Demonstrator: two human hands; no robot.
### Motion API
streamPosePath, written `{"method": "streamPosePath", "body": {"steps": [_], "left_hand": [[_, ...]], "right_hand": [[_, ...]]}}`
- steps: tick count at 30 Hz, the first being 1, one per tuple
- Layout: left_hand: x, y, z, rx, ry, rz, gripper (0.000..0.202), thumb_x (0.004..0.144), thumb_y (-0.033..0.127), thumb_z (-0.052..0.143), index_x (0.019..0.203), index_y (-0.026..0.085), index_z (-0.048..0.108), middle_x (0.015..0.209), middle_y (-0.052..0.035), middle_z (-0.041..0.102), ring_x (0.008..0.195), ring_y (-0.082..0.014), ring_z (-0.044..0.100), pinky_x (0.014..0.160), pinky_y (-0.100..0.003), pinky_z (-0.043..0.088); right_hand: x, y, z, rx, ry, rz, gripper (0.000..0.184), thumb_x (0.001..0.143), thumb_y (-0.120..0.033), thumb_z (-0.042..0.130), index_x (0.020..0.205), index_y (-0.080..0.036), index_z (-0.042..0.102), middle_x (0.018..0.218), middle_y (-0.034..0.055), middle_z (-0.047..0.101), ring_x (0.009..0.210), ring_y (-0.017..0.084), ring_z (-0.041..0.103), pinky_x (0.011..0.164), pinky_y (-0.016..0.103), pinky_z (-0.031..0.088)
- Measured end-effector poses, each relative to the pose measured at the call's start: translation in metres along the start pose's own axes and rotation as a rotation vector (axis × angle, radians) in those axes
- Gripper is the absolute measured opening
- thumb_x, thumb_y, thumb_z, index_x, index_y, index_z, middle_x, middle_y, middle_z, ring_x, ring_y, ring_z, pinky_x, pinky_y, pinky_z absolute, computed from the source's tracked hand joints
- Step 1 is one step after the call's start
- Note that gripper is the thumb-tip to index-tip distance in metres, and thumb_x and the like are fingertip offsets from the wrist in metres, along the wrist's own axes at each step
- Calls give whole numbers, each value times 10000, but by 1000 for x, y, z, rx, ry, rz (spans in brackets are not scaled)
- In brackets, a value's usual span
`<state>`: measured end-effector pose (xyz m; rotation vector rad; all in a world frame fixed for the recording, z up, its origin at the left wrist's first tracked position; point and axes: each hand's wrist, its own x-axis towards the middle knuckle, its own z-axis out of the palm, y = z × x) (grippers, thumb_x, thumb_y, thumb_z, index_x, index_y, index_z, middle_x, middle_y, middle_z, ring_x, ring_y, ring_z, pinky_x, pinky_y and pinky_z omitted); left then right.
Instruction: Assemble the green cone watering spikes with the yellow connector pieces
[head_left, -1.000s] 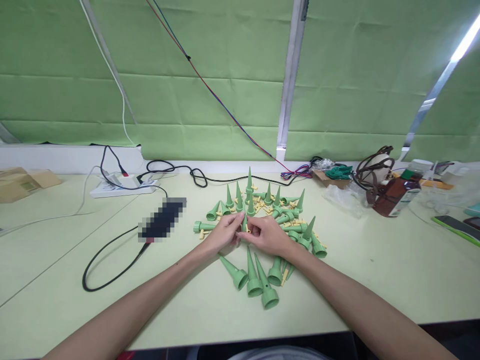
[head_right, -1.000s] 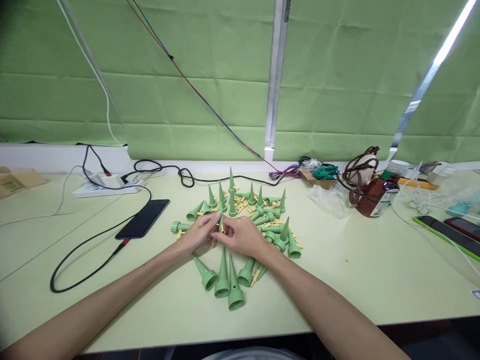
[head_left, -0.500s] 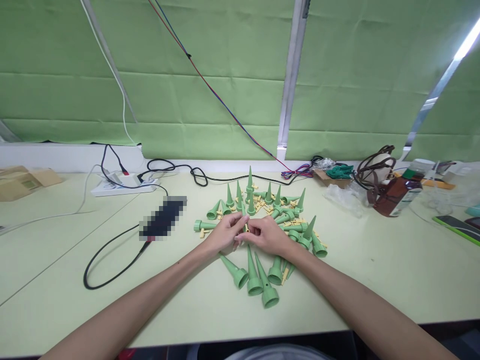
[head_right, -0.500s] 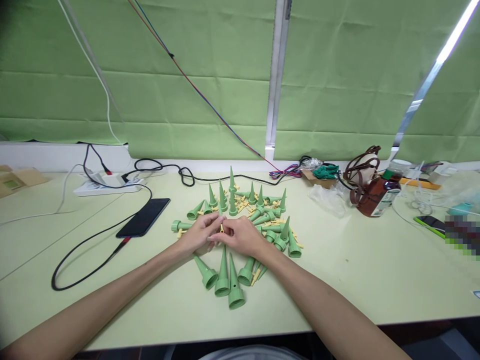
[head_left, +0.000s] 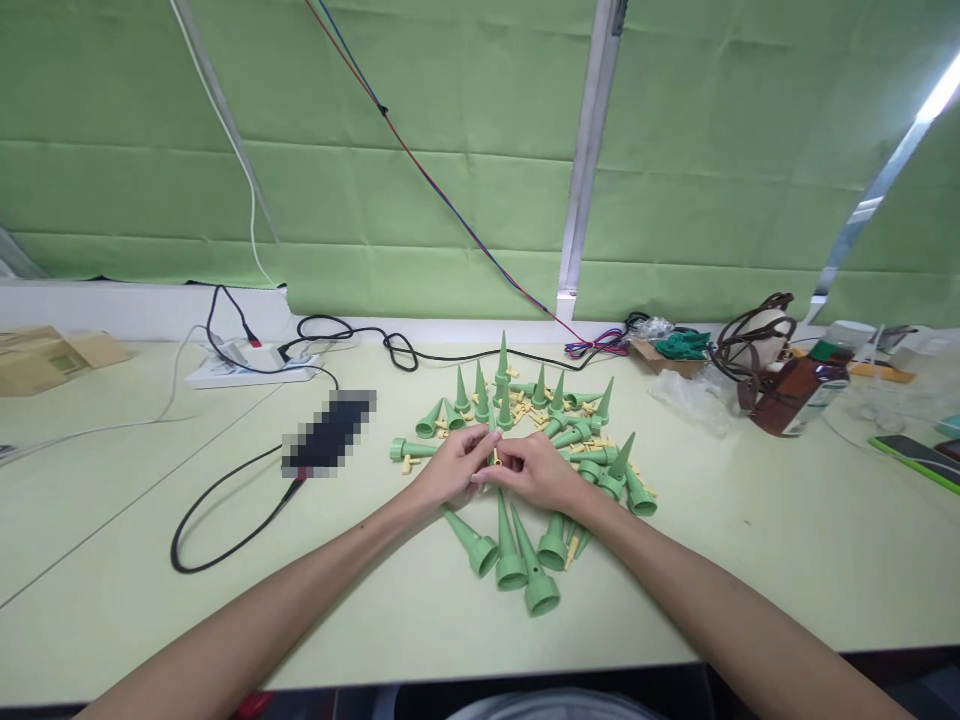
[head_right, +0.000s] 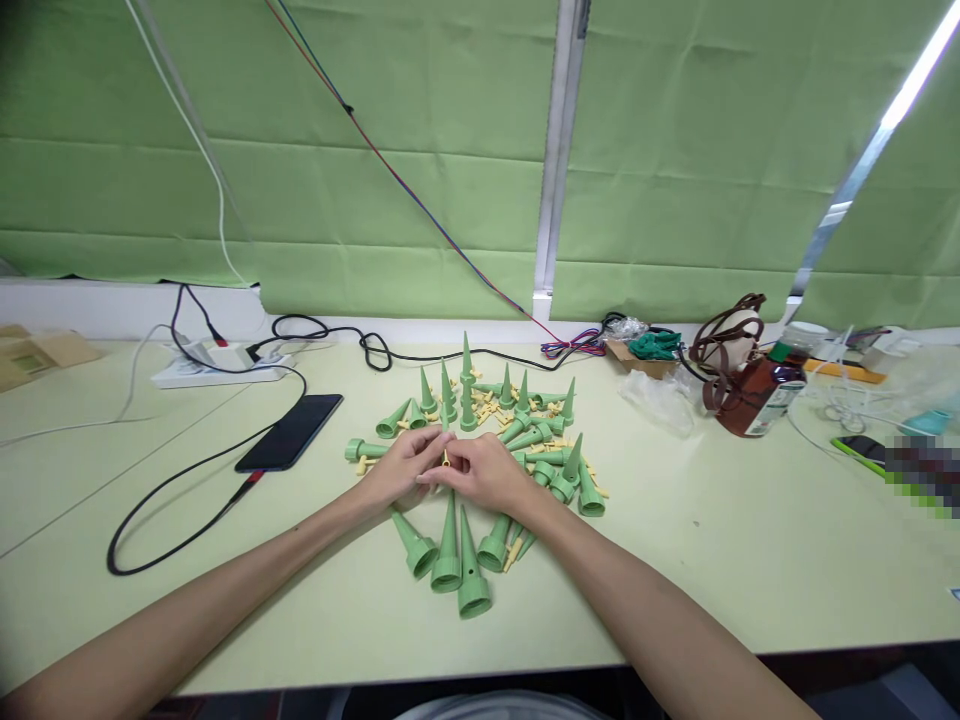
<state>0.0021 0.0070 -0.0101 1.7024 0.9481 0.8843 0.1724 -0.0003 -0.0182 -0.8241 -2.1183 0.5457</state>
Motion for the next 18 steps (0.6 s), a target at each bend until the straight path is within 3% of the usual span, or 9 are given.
{"method": "streamPosePath", "body": {"steps": [18], "left_hand": [[0,-1,3,-54,27,19,449,911,588,503,701,195,448,433,69,446,350,-98,438,347,-199,329]], "right_hand": [[0,-3,-1,9,12,26,517,868,-487,645,558,-187,360,489,-82,324,479,74,287,502,224,240]]}}
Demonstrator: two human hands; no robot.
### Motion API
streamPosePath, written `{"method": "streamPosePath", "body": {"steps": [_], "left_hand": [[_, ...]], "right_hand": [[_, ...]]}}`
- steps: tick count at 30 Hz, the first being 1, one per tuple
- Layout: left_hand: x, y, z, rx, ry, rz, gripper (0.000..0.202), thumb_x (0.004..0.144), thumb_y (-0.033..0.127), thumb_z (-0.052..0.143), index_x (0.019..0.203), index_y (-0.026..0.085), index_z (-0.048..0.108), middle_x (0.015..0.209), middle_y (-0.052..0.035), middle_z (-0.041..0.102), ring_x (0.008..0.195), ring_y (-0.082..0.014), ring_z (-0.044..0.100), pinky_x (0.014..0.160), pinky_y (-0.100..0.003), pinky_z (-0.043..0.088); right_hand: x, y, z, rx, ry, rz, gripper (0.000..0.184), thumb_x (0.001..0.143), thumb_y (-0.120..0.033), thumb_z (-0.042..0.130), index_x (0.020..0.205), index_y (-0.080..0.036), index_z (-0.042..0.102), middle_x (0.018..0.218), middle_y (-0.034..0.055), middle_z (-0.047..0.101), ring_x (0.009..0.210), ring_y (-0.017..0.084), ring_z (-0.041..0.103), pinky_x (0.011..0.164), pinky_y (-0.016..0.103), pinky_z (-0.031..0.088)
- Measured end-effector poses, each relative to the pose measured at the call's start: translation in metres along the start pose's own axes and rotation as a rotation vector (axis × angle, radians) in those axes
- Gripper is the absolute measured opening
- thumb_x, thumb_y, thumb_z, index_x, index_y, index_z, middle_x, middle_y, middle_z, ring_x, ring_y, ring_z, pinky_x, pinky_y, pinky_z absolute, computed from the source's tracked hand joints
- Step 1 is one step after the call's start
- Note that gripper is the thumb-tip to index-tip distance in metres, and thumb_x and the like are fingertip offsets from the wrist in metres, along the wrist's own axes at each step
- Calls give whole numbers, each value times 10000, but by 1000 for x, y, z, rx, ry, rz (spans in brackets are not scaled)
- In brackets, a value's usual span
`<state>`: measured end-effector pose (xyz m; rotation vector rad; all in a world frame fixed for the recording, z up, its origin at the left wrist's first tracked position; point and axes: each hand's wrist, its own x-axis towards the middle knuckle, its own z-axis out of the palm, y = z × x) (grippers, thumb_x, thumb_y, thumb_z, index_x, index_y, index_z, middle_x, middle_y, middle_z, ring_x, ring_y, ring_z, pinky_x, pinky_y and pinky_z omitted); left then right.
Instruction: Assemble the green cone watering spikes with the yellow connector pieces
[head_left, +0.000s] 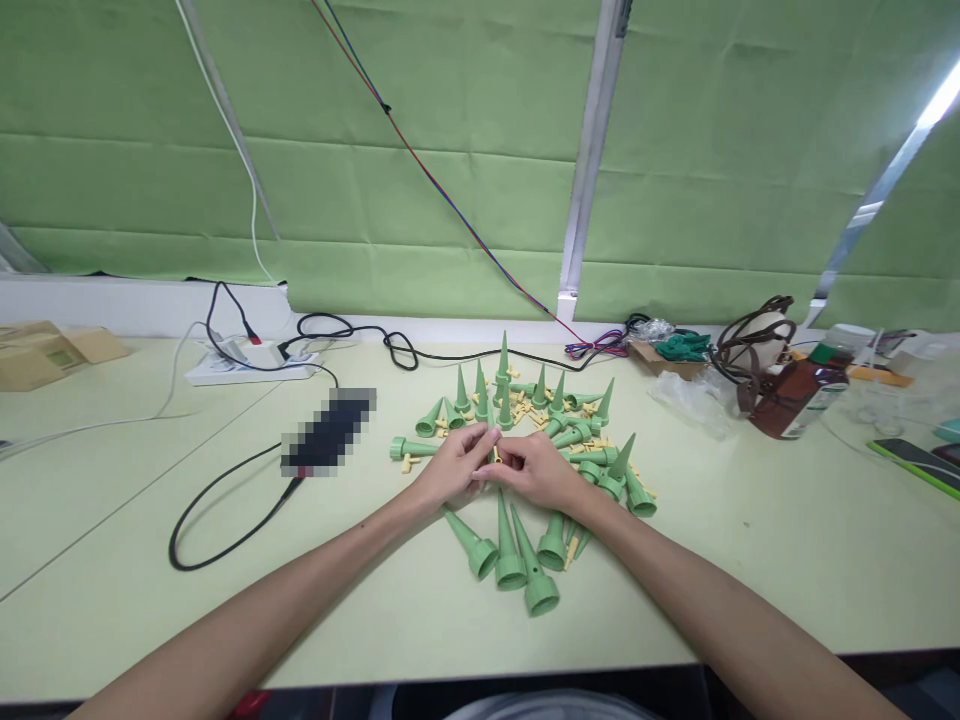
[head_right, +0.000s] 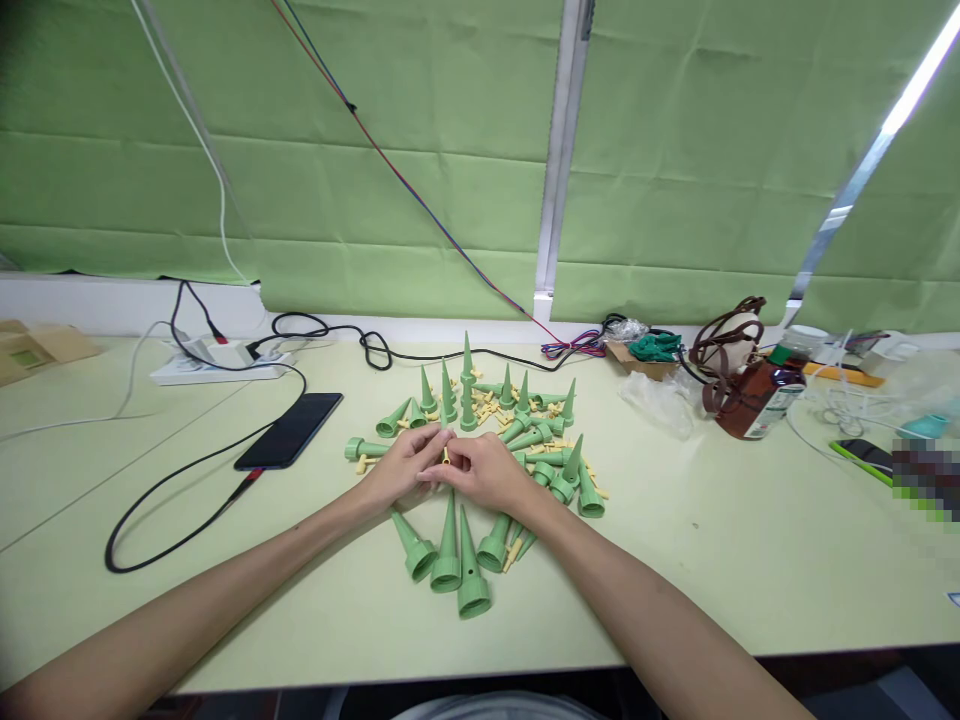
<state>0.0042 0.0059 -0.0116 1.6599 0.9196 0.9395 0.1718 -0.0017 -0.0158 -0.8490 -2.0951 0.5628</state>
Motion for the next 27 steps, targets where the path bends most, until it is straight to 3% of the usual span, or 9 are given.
{"method": "streamPosePath", "body": {"steps": [13,17,21,27], "left_hand": [[1,2,0,-47,30,-27,474,912,603,485,687,186,492,411,55,465,315,-93,415,317,-191,301],[1,6,-1,-64,64,-15,446,928,577,476,744,179,561,428,45,488,326,-105,445,331,-199,319],[2,6,-2,-103,139,-23,439,908,597,497,783,185,580,427,48,478,324,-115,461,343,-210,344],[3,6,-3,-115,159,-31,460,884,633,513,776,190,577,416,48,469,321,-128,458,342,-227,340]], "right_hand": [[0,-2,-2,11,-24,44,503,872,-490,630,557,-183,385,487,-76,348,480,76,311,500,230,242],[0,-2,-3,18,-4,35,486,946,-449,519,564,-183,380,504,-67,329,488,82,308,514,236,249],[1,-4,-5,20,28,17,466,1013,-394,379,604,-179,439,529,-49,410,506,92,370,552,241,280],[1,-5,-5,-12,37,44,455,1011,-399,387,615,-184,453,540,-40,434,515,103,401,562,248,298]]}}
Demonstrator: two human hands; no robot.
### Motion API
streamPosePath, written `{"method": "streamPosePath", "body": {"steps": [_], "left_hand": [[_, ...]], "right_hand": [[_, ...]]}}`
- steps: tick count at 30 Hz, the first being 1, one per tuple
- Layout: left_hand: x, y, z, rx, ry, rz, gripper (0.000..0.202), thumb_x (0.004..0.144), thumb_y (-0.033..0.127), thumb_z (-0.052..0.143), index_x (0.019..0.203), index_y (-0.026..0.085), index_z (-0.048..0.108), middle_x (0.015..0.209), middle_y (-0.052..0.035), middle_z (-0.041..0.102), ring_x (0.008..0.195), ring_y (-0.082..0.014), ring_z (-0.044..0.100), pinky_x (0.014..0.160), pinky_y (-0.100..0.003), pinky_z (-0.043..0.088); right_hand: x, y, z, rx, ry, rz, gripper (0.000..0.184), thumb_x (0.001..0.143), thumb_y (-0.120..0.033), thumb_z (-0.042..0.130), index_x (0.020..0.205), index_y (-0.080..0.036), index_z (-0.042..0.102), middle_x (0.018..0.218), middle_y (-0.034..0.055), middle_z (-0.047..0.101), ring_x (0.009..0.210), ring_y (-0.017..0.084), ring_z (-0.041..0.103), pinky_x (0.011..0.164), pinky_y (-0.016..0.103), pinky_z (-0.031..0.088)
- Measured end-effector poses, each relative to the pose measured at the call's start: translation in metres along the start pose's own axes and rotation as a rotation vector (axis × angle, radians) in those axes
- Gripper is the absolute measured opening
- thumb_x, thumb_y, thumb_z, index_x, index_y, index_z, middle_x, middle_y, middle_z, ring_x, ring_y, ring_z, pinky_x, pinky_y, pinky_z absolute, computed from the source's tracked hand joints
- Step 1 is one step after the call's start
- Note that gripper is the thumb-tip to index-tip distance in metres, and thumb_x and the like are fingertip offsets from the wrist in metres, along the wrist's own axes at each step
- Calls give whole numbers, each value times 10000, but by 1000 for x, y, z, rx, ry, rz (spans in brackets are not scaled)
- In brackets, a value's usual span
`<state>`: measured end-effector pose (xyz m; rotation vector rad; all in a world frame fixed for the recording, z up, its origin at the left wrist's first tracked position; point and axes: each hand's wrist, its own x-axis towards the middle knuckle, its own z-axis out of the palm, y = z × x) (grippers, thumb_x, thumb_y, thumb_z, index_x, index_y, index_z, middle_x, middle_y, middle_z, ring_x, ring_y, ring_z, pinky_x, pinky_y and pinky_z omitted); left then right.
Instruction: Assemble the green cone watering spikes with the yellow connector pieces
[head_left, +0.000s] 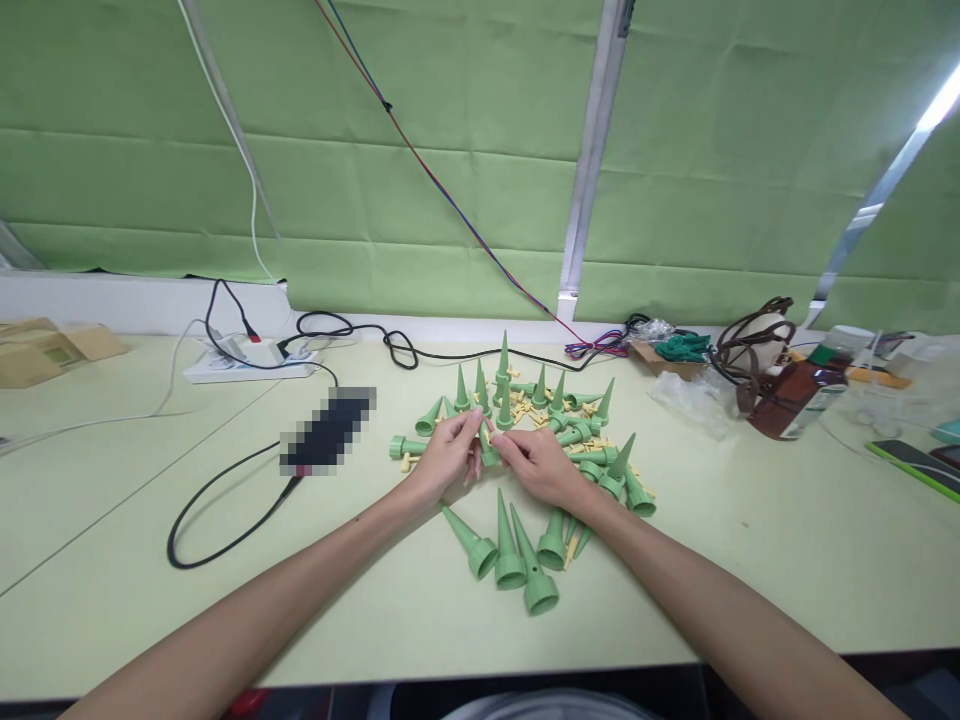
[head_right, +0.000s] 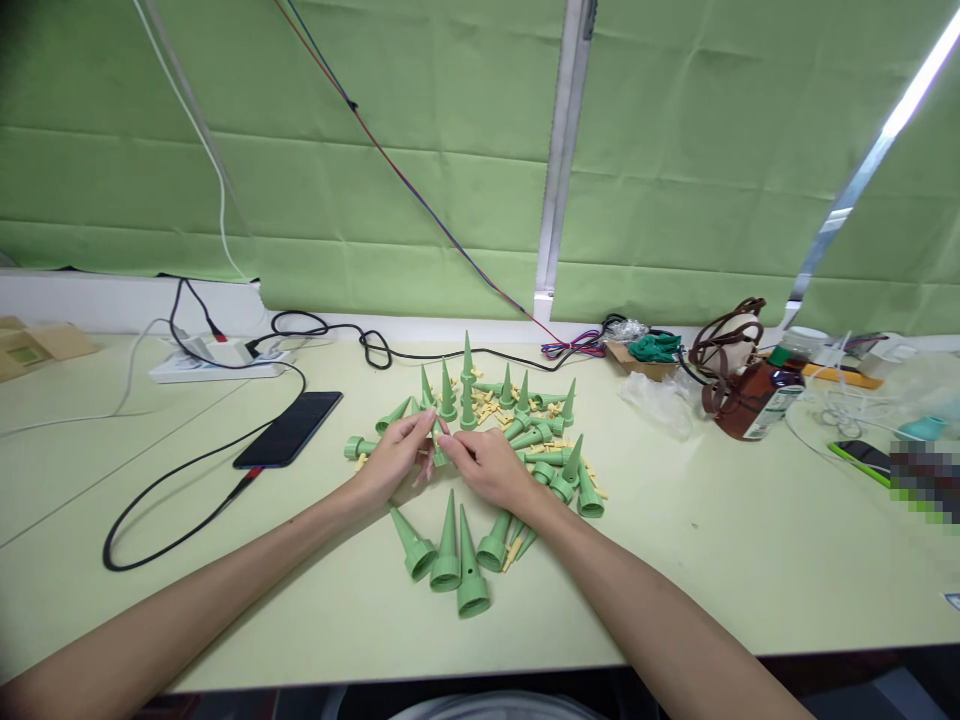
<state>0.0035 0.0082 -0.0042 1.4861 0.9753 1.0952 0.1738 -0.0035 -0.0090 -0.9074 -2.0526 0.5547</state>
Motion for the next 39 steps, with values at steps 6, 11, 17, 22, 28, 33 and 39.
{"method": "streamPosePath", "body": {"steps": [6,11,17,22,28,33,39], "left_hand": [[0,0,-1,-15,15,-33,446,887,633,511,792,198,548,396,54,476,300,-118,424,332,-220,307],[0,0,-2,0,65,-50,416,903,601,514,776,206,493,362,66,472,269,-92,342,306,-191,245],[0,1,-4,124,114,-2,414,914,550,531,715,205,422,327,95,408,247,-63,291,306,-169,206],[-1,4,-3,171,121,8,416,910,530,543,694,210,389,323,103,391,237,-65,301,302,-168,203],[-1,3,-2,200,106,30,419,906,542,535,698,215,377,324,107,385,233,-68,300,298,-169,204],[-2,4,0,201,90,62,420,907,537,536,698,218,360,328,110,378,239,-70,318,299,-169,209],[-5,6,5,177,136,79,432,895,535,555,680,221,352,347,113,363,241,-70,322,292,-181,195]], "right_hand": [[1,2,1,-28,56,27,485,1012,-428,378,591,-190,420,529,-39,399,505,106,370,540,256,282],[1,3,1,-53,162,68,501,1015,-440,379,590,-187,455,517,-36,417,504,108,390,552,255,292],[2,5,-2,-120,269,83,483,1006,-432,399,591,-192,460,510,-38,403,488,111,376,549,262,289],[3,8,-2,-159,289,76,408,988,-391,442,629,-198,461,528,-44,406,493,113,364,534,256,281],[3,9,-1,-181,143,47,316,970,-310,479,696,-182,568,614,-7,548,558,129,450,582,254,325],[3,7,-1,-88,115,51,219,932,-240,533,727,-177,578,625,-15,564,570,125,472,590,243,344],[1,4,1,-38,131,86,229,905,-219,551,680,-186,531,571,-36,514,520,115,424,571,242,333]]}}
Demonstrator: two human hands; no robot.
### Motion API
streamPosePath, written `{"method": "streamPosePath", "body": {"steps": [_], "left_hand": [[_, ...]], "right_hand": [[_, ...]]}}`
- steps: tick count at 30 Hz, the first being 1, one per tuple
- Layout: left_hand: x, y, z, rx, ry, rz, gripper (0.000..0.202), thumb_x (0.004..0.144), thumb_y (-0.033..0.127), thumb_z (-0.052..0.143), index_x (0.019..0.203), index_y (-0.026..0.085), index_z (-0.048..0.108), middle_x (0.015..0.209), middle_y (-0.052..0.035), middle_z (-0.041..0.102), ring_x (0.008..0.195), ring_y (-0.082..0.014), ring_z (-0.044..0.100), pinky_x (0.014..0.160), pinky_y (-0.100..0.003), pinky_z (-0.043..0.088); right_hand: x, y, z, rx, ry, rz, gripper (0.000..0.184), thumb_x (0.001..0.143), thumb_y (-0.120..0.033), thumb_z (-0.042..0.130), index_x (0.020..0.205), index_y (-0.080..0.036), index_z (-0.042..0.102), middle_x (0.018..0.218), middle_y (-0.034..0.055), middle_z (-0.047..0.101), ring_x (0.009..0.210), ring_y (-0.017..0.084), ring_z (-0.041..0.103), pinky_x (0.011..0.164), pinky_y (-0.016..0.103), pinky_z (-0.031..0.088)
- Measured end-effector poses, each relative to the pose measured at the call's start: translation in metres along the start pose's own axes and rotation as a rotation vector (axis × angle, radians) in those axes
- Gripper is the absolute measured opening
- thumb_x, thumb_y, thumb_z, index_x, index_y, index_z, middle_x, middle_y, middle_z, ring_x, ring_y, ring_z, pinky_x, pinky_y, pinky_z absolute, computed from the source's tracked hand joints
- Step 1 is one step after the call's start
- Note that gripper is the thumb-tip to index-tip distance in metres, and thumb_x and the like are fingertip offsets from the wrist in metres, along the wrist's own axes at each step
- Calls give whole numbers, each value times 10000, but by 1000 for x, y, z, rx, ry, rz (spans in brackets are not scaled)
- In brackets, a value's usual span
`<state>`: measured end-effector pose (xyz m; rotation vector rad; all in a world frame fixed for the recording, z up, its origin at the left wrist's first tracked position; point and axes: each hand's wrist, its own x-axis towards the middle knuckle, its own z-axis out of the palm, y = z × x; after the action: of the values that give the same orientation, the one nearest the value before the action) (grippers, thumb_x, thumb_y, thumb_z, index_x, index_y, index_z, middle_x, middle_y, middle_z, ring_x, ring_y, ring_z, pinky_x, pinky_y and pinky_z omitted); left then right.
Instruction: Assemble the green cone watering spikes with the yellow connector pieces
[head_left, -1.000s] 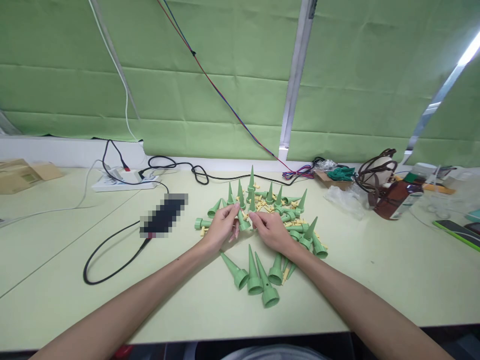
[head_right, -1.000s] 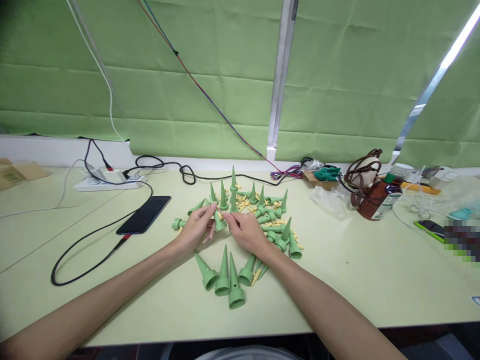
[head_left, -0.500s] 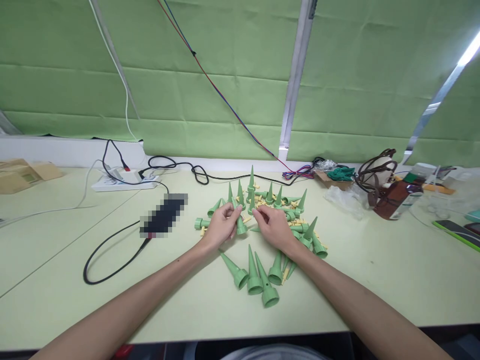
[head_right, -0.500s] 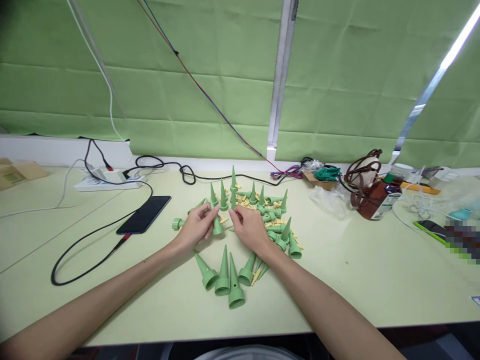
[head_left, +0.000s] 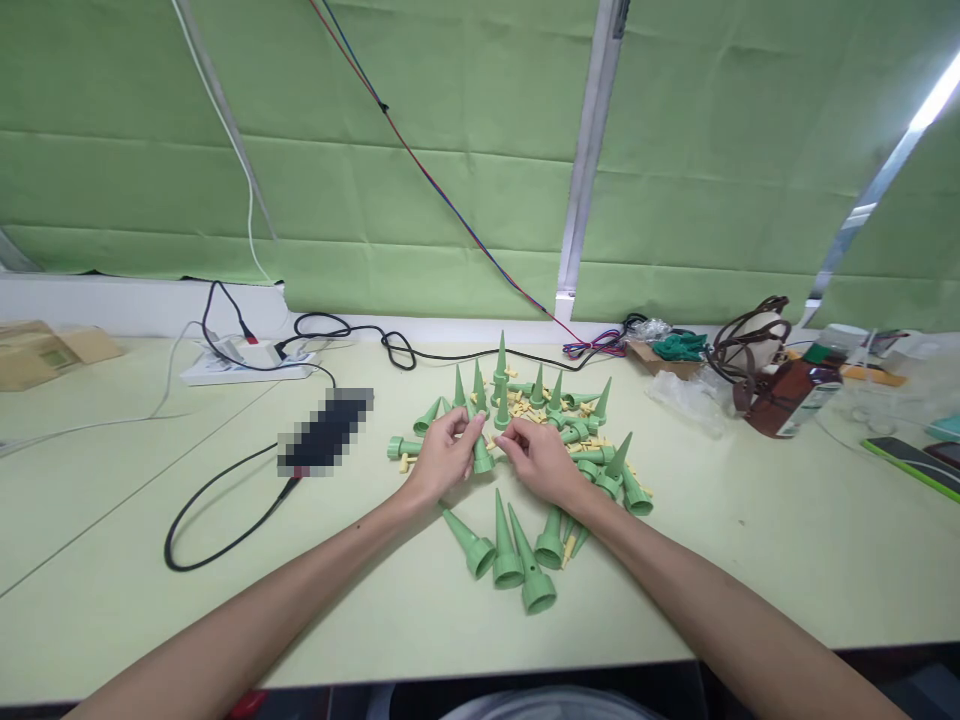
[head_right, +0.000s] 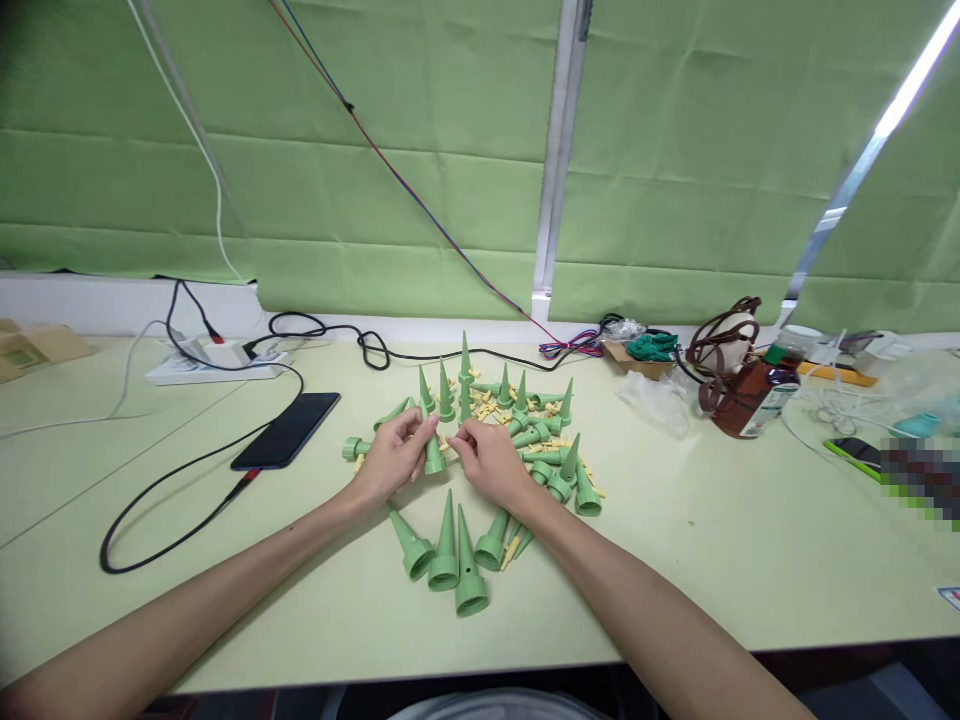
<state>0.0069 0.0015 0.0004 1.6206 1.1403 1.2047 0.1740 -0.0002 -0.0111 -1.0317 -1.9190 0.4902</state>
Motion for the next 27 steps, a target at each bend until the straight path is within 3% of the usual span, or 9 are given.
{"method": "streamPosePath", "body": {"steps": [11,27], "left_hand": [[-4,1,5,-4,72,-45,428,889,569,545,686,231,378,338,110,358,212,-101,347,229,-201,192],[-4,-3,6,9,35,-81,459,866,614,547,677,236,369,344,100,362,196,-115,343,219,-203,172]], "right_hand": [[-2,-1,2,10,7,24,252,905,-245,549,661,-184,536,545,-33,523,487,111,427,563,245,338],[-3,0,4,-25,-12,17,246,889,-207,568,647,-178,533,545,-31,530,493,109,438,577,241,350]]}}
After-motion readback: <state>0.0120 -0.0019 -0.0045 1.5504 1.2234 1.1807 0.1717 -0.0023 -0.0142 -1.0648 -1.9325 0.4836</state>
